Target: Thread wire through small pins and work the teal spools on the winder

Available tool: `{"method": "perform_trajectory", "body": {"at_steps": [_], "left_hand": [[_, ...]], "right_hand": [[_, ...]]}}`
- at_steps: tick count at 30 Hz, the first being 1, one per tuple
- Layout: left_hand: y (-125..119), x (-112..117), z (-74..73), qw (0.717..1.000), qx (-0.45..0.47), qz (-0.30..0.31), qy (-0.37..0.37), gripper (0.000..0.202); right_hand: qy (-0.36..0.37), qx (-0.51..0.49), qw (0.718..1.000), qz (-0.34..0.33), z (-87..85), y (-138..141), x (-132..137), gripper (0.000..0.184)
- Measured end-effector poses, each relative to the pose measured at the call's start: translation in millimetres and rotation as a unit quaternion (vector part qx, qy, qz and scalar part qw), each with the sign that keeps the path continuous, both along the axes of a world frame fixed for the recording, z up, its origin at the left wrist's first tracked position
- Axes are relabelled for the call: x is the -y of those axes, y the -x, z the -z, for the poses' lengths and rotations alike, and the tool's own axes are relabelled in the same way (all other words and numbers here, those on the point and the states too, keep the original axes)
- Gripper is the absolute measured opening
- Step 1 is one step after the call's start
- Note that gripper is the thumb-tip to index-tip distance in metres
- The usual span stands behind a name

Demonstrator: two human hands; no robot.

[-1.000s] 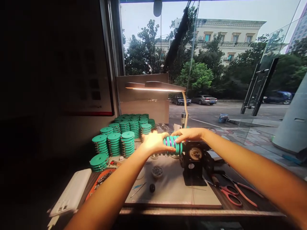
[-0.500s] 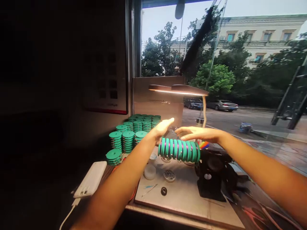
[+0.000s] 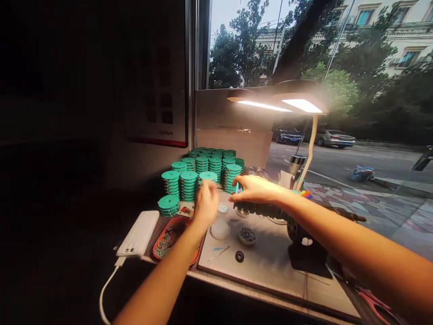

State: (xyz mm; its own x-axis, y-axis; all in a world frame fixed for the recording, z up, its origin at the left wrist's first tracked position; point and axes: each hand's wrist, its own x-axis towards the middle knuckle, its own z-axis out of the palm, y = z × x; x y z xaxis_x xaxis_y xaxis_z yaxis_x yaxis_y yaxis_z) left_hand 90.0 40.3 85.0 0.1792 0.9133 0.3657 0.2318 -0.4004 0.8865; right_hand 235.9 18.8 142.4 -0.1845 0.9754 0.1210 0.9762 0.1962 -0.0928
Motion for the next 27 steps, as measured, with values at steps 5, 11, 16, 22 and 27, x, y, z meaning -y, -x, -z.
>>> {"method": "perform_trajectory", "body": {"at_steps": [5, 11, 16, 22, 27], "left_hand": [[-0.8, 57.5, 58.1, 0.963, -0.236, 0.131, 0.025, 0.011], [7.3, 40.0, 55.6, 0.966, -0.194, 0.166, 0.046, 0.004], [18.5, -18.6, 29.5, 0.981, -0.004, 0.165, 0.100, 0.022], [-7.6, -33.5, 17.0, 0.957, 0.133, 0.230, 0.113, 0.028], [-9.1, -29.7, 16.8, 0.953, 0.190, 0.221, 0.088, 0.025]], "right_hand": [[-0.012, 0.015, 1.000, 0.005, 0.9, 1.6, 2.4, 0.045], [-0.023, 0.020, 1.000, 0.000, 4.4, 1.2, 2.1, 0.042], [-0.022, 0.032, 0.999, 0.005, 7.2, 1.9, 2.0, 0.044], [-0.014, 0.015, 1.000, 0.005, 8.0, 4.3, 4.0, 0.043], [-0.027, 0.026, 0.999, 0.002, 10.8, 1.9, 1.3, 0.040]]}}
